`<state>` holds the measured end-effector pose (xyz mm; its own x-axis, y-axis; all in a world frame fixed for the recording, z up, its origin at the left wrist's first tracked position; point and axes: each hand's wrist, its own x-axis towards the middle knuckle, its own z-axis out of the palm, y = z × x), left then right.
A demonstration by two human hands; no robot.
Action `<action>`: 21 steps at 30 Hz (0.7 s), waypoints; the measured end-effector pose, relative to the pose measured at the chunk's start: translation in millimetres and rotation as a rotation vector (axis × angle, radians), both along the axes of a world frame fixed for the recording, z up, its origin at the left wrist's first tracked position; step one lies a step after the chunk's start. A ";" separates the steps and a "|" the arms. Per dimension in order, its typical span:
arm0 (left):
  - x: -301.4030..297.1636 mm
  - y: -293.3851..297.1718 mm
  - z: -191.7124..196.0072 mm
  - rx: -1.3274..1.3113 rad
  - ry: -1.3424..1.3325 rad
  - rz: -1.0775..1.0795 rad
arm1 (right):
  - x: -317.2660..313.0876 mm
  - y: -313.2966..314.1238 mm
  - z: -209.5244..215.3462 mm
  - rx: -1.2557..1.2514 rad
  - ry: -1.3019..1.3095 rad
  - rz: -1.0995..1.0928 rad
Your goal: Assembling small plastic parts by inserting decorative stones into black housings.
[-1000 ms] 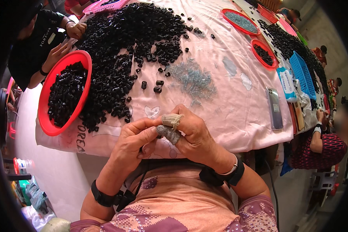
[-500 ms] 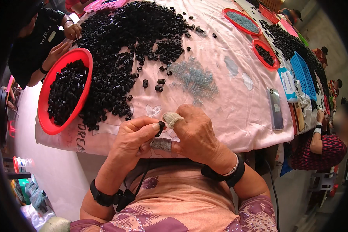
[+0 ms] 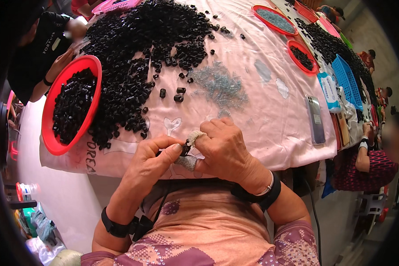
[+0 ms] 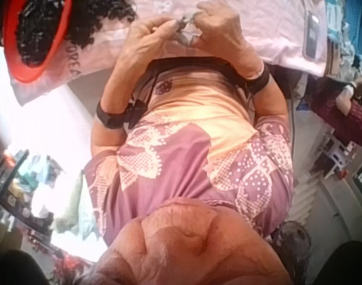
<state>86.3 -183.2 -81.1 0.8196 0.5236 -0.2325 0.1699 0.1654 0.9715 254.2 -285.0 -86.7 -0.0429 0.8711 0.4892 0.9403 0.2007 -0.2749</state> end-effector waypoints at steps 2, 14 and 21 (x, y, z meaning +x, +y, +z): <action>-1.7 2.2 4.2 -0.017 0.037 -0.043 | 2.1 -0.4 -0.8 0.012 0.005 -0.003; -0.1 -0.7 -3.1 -0.067 -0.017 -0.067 | 2.3 1.0 -0.4 0.034 0.033 0.129; -0.1 -0.5 -3.6 0.007 -0.003 -0.059 | -1.0 0.6 -8.1 0.022 0.086 0.165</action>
